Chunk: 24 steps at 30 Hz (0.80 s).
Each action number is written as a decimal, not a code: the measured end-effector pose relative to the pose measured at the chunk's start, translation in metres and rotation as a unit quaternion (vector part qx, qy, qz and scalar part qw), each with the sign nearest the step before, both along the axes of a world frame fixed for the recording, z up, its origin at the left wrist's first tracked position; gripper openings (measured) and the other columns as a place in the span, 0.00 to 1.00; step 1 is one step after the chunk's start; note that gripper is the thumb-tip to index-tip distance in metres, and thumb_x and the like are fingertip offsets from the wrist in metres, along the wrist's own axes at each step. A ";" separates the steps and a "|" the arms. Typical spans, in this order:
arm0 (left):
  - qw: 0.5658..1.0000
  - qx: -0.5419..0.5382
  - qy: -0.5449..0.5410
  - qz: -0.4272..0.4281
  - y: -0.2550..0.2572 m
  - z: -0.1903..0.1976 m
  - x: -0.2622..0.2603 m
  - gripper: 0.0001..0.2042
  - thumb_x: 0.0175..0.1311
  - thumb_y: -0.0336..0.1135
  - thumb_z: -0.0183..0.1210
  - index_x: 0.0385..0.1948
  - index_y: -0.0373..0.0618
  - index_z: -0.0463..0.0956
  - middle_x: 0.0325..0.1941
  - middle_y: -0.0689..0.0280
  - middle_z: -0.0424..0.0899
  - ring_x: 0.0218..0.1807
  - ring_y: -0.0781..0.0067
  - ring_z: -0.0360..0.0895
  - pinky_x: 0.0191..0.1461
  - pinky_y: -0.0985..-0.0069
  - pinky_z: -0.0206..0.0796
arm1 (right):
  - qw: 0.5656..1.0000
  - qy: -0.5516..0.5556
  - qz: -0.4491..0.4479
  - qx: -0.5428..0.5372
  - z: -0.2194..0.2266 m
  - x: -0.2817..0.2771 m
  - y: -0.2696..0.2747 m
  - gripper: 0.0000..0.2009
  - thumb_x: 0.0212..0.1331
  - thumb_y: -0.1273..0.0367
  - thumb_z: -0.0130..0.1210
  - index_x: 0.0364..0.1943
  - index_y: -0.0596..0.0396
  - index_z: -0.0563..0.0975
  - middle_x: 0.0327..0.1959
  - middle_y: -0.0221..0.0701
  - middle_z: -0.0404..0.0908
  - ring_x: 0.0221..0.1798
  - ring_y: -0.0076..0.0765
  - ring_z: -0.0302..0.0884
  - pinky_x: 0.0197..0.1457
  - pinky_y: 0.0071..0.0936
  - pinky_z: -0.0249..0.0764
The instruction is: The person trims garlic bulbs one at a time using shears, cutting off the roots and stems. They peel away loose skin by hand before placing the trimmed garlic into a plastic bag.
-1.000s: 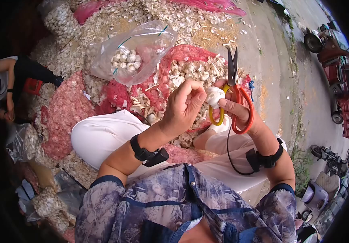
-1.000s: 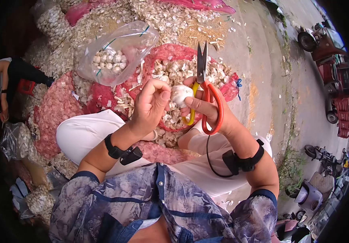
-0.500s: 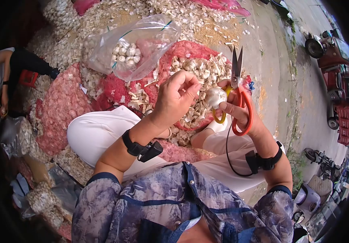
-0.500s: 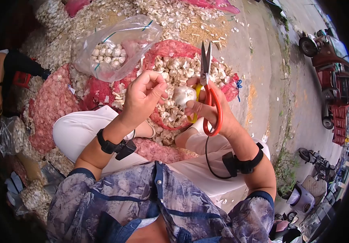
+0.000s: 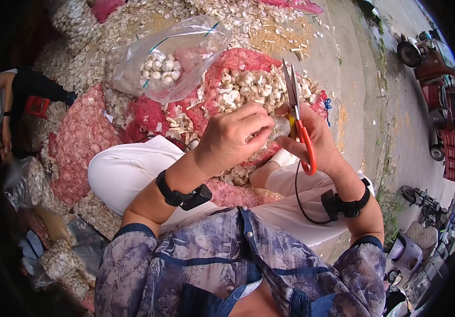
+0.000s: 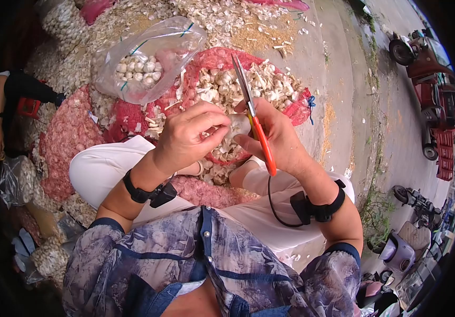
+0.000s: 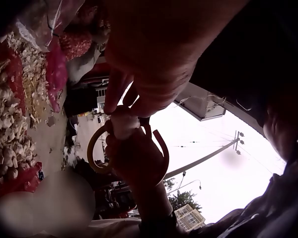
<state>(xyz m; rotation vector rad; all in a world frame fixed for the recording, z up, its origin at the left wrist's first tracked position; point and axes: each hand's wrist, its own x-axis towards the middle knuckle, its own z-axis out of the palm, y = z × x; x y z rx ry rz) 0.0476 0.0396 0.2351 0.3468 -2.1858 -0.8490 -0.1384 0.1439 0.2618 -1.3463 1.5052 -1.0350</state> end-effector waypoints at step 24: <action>0.992 0.013 -0.082 0.094 -0.002 -0.008 -0.008 0.06 0.53 0.22 0.60 0.29 0.40 0.72 0.27 0.64 0.77 0.25 0.71 0.78 0.27 0.74 0.71 | 0.990 -0.066 0.029 0.119 0.025 -0.002 0.009 0.22 0.51 0.79 0.59 0.53 0.56 0.71 0.33 0.24 0.76 0.35 0.18 0.72 0.38 0.21 0.71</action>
